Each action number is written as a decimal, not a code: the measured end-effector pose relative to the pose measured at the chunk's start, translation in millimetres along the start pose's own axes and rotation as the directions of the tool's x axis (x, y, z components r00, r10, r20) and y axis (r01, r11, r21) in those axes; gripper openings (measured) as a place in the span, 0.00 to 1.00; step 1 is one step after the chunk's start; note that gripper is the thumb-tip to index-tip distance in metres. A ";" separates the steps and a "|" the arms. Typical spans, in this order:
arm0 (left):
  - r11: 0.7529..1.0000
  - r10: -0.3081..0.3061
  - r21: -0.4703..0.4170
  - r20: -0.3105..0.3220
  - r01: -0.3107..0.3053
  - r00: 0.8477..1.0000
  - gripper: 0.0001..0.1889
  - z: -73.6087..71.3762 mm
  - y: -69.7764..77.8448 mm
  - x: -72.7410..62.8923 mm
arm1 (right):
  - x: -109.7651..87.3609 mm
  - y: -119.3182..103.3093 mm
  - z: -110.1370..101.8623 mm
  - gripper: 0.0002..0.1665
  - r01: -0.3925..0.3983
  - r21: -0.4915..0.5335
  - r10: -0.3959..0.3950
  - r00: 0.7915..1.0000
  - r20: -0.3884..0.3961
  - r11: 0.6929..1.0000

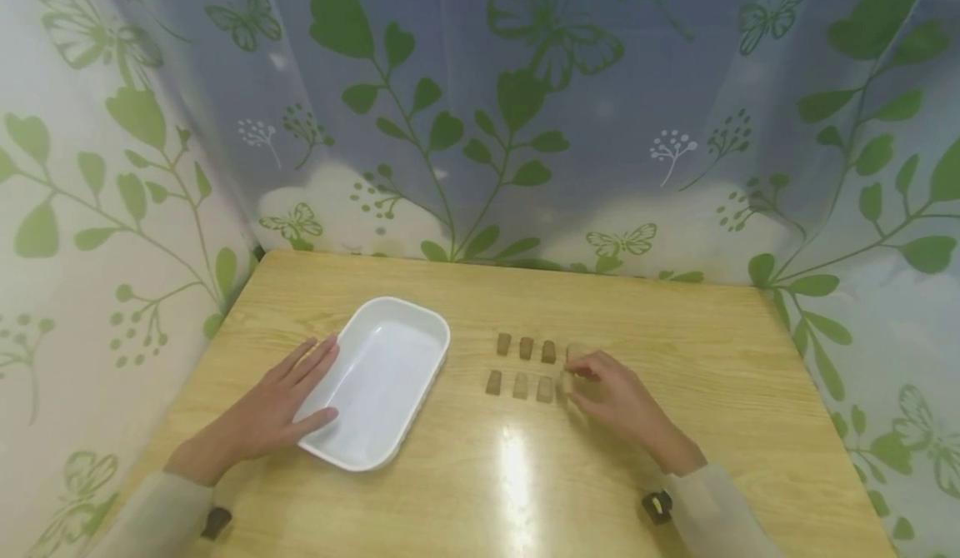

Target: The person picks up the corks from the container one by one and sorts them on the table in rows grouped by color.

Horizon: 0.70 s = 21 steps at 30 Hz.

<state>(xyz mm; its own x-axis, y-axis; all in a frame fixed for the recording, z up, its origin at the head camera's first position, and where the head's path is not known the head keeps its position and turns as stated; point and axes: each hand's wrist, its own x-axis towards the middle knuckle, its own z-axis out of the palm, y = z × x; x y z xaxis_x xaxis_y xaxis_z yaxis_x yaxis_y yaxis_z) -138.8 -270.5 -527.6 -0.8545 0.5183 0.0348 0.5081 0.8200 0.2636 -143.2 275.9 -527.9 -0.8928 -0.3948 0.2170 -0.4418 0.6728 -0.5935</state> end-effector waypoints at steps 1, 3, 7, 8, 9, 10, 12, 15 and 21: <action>1.000 0.000 0.000 0.000 0.000 1.000 0.47 0.3 0.0 0.1 | -1.1 0.8 0.4 0.24 0.002 -0.003 -0.002 1.000 -0.004 1.000; 1.000 -0.001 0.001 0.000 0.001 1.000 0.47 0.2 0.3 0.0 | -3.4 1.6 0.5 0.25 0.004 -0.006 -0.004 1.000 -0.005 1.000; 1.000 0.000 0.000 0.001 0.000 1.000 0.47 -0.4 1.2 0.0 | -7.4 3.1 0.0 0.25 -0.013 -0.014 0.013 1.000 0.005 1.000; 1.000 0.000 0.000 0.001 0.000 1.000 0.47 -0.7 1.5 0.0 | -8.4 3.6 -0.1 0.25 -0.020 -0.017 0.020 1.000 0.010 1.000; 1.000 0.000 -0.001 0.001 0.000 1.000 0.47 -1.0 1.9 0.0 | -9.2 4.2 -0.1 0.25 -0.028 -0.022 0.029 1.000 0.012 0.999; 1.000 0.001 -0.001 0.000 -0.001 1.000 0.47 -1.4 2.2 -0.1 | -9.9 5.4 0.0 0.24 -0.037 -0.025 0.037 0.999 0.017 0.999; 1.000 0.001 -0.001 -0.001 -0.001 1.000 0.47 -2.2 2.8 -0.4 | -11.2 7.6 0.4 0.24 -0.053 -0.030 0.054 0.998 0.026 0.998; 1.000 0.002 -0.003 -0.004 -0.002 1.000 0.47 -2.2 2.8 -0.9 | -12.6 10.5 2.1 0.24 -0.074 -0.037 0.075 0.996 0.038 0.997; 1.000 0.006 0.006 -0.007 -0.006 1.000 0.47 -0.9 1.6 -0.6 | -13.9 14.9 5.7 0.23 -0.094 -0.053 0.097 0.994 0.053 0.994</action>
<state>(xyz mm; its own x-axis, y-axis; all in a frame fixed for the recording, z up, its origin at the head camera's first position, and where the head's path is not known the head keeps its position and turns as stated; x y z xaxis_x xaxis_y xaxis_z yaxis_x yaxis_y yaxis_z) -137.6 -269.7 -526.3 -0.8521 0.5217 0.0429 0.5139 0.8183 0.2576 -136.8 287.8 -544.2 -0.9254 -0.3603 0.1174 -0.3600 0.7390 -0.5695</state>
